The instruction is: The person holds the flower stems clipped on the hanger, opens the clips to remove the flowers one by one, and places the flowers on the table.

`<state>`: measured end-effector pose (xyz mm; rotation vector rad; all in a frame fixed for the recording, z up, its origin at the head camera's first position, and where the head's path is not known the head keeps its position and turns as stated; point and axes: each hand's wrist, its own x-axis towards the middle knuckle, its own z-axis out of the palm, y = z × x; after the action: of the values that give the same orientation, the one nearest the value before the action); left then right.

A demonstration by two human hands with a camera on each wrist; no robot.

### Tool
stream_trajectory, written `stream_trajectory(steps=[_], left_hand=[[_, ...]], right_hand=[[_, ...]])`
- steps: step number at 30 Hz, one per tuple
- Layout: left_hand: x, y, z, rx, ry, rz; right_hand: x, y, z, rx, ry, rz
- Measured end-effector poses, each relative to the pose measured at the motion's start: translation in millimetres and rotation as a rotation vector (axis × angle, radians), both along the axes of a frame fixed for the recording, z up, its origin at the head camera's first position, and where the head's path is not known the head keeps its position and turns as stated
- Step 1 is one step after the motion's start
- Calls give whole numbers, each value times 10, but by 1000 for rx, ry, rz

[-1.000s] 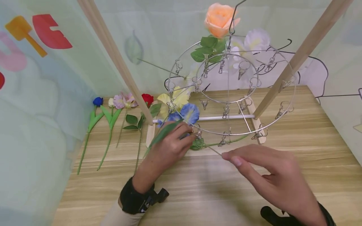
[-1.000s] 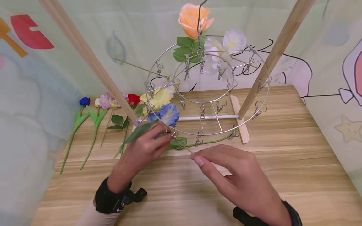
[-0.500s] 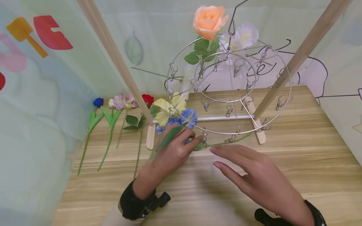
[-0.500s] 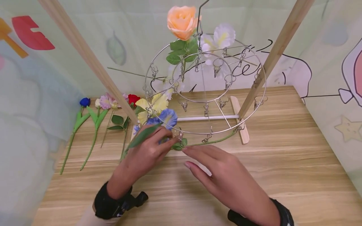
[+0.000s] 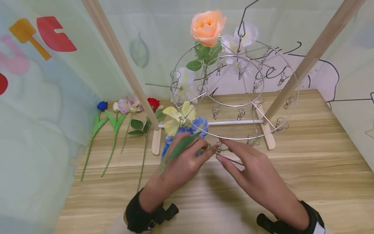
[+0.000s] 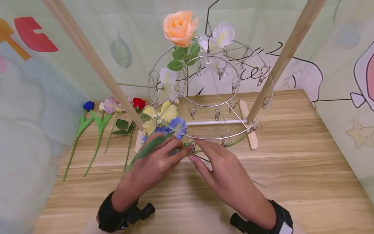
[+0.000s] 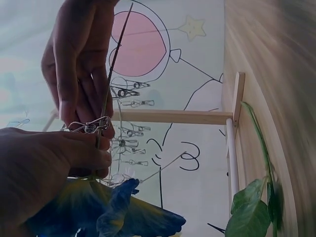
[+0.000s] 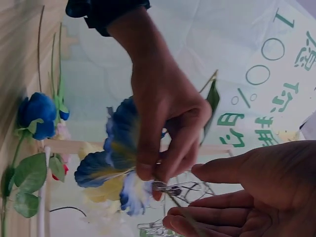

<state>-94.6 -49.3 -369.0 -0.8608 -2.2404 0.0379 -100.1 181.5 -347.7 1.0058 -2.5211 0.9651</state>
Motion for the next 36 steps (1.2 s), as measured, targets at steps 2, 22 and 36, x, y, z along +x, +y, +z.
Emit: stream_trajectory(steps=[2, 22, 36], left_hand=[[36, 15, 11, -35, -20, 22], [105, 47, 18, -90, -33, 5], [79, 70, 3, -52, -122, -15]], right_hand=[[-21, -17, -15, 2, -37, -2], [-156, -75, -60, -52, -350, -3], [-129, -39, -64, -240, -278, -3]])
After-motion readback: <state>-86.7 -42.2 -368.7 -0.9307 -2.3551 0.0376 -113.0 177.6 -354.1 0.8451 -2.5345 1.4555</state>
